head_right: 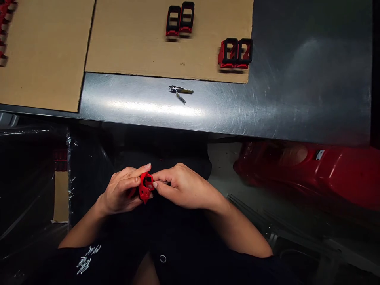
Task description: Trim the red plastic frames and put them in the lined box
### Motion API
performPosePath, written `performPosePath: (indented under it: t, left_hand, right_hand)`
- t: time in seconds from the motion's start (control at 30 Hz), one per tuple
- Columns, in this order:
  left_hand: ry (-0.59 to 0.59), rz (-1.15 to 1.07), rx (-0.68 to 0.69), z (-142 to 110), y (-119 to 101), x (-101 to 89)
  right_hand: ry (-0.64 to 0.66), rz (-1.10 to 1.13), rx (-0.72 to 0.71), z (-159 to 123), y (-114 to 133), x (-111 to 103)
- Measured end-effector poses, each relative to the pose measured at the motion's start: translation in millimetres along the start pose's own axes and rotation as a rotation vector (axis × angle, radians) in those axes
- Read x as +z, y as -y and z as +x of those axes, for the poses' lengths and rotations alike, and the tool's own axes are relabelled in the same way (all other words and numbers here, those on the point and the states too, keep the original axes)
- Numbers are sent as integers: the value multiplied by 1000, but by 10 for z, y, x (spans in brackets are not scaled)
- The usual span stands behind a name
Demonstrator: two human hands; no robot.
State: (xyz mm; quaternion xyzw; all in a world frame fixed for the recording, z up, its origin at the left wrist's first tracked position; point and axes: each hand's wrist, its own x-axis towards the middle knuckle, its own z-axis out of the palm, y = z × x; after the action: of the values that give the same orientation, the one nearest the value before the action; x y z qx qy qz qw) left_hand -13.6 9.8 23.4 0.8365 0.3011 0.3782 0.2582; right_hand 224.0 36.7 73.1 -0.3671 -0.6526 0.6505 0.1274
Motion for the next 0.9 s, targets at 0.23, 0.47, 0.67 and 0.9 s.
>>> performPosePath:
  t: [0.23,0.47,0.67,0.9]
  left_hand:
    - [-12,-18,-12,-3,16,8]
    - [-32,-93,-40,-9,26,16]
    - [-174,-357,-194,-50,67,110]
    - [-222,-430,-259,-89,84,196]
  right_hand:
    - [-19,31,42,0,-12,17]
    - [-10,45,-3,10,-10,-4]
    - [-19,327,27,29,-111,26]
    - [-224,629,210,72,-304,257]
